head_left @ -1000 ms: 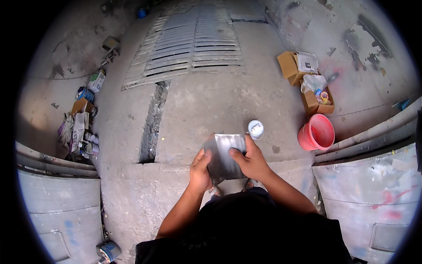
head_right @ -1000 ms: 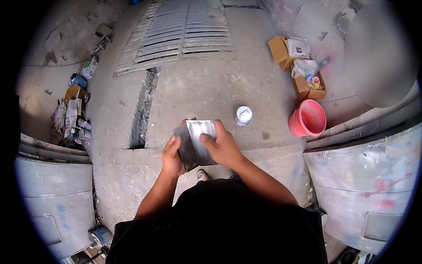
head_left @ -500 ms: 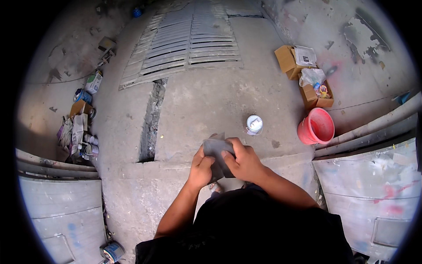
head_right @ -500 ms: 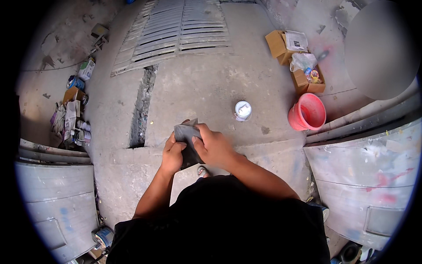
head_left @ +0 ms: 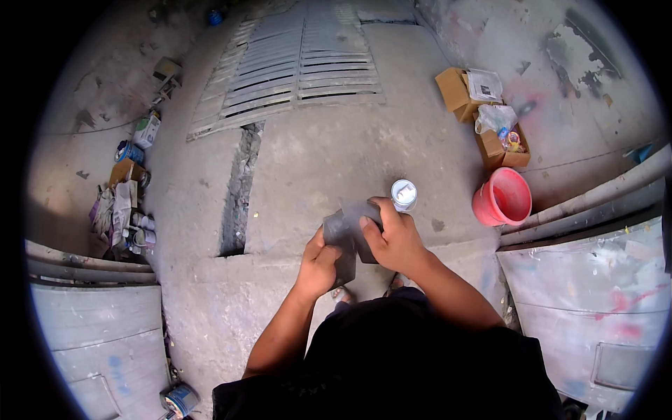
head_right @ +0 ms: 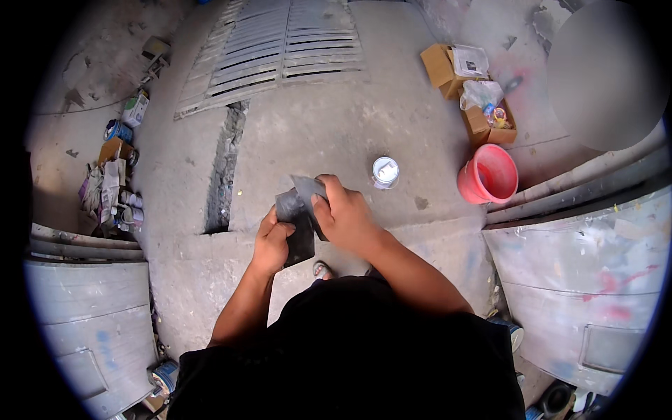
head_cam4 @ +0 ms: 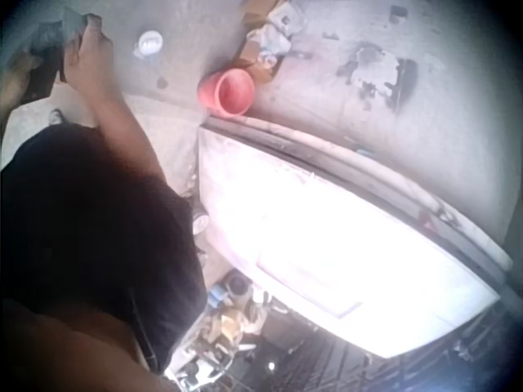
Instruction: The person sands the front bumper and fender of a silver car using a sanding block and sandpaper. They switch between different grits of sandpaper and inspect the surface by hand. The person also handles a container of filler material and a small tube of liquid.
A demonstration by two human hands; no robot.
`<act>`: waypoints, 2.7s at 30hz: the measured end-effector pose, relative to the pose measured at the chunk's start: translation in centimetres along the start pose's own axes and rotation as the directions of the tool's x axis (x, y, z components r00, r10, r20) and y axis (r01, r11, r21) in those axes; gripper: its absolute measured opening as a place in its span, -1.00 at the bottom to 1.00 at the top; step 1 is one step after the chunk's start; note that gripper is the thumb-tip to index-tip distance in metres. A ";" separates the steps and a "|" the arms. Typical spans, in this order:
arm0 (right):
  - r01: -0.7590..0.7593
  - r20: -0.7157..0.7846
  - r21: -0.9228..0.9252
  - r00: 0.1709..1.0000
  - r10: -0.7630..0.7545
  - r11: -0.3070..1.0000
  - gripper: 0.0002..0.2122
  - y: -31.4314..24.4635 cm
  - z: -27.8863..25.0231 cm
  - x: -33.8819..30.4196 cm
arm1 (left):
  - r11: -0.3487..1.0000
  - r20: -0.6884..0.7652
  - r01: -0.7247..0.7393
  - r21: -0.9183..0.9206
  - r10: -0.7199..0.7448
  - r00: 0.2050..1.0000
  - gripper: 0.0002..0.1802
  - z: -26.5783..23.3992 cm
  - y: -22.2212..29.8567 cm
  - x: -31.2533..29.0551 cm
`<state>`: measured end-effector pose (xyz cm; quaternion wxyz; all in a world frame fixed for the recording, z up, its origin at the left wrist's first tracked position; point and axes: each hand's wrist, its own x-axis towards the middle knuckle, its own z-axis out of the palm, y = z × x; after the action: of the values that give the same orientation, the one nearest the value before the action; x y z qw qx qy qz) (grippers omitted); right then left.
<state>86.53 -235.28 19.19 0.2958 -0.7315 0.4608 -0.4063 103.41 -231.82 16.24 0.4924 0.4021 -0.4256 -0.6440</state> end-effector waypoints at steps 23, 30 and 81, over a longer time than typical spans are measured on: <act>0.034 0.011 0.028 0.999 -0.034 0.999 -0.73 -0.1 1.8 -2.7 | 0.946 0.071 -0.041 -0.323 0.068 0.995 -0.30 0.8 0.1 0.8; 0.115 0.028 -0.105 0.993 -0.113 0.988 -0.74 -0.9 2.0 -2.0 | 0.978 0.029 -0.080 -0.191 0.087 0.996 -0.18 1.2 0.3 0.7; -0.059 0.162 -0.032 0.985 0.063 0.998 -0.68 -1.1 1.3 -0.3 | 0.961 -0.082 -0.089 -0.260 0.070 0.994 -0.01 -0.3 0.3 0.8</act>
<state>88.11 -234.52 19.33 0.3347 -0.7517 0.4629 -0.3295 103.63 -232.74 16.32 0.5818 0.3386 -0.3339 -0.6598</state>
